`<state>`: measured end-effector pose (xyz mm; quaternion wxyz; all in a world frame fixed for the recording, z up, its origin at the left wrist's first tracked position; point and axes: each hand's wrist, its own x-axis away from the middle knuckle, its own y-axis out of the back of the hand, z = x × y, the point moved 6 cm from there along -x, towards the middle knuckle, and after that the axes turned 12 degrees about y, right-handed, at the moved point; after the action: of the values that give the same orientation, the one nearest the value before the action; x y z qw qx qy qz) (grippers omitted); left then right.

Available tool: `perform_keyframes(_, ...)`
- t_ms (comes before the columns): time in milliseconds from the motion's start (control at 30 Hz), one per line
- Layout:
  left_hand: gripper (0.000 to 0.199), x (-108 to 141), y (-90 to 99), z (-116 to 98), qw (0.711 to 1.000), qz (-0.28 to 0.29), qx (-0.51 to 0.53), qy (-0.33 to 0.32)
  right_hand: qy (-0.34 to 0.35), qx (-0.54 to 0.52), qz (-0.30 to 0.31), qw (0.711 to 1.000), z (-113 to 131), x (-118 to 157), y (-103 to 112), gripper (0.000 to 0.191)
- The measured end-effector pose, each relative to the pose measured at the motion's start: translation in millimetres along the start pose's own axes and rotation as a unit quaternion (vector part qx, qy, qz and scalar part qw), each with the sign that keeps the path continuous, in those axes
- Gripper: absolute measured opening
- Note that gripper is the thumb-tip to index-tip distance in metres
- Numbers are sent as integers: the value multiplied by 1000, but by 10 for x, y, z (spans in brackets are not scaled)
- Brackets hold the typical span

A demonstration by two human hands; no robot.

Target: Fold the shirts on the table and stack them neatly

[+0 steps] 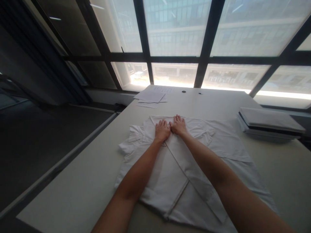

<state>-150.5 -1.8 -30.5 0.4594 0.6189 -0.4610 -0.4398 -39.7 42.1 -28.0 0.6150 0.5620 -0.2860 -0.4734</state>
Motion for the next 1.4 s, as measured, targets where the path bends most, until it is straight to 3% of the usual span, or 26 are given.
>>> perform_keyframes(167, 56, 10, 4, -4, 1000, -9, -3, -3, -54, 0, -26, 998, -32, 31, 30, 71)
perform_keyframes(233, 56, 15, 9, -9, 1000, -16, -4, -4, -34, 7, -44, 998, 9, 79, 59, 68)
perform_keyframes(333, 55, 22, 18, -16, 1000, -21, -6, -5, 50, 10, -40, 998, 152, 223, 82, 62)
perform_keyframes(467, 55, 23, 37, -25, 1000, -27, -9, -9, 119, -7, 15, 993, 292, 535, 85, 60)
perform_keyframes(833, 57, -21, 41, -20, 1000, -13, -16, -7, 156, -23, 60, 986, 280, 1609, 333, 64)
perform_keyframes(1200, 55, -64, 13, -2, 1000, -7, -19, -1, 94, -35, 61, 993, 152, 2720, 520, 64)
perform_keyframes(1300, 55, -56, 48, -27, 1000, 7, -19, 2, 87, -43, 61, 993, 162, 2873, 530, 65)
perform_keyframes(1400, 56, 47, 58, -206, 998, 46, -28, -26, 78, -46, 60, 994, 169, 2910, 539, 65)
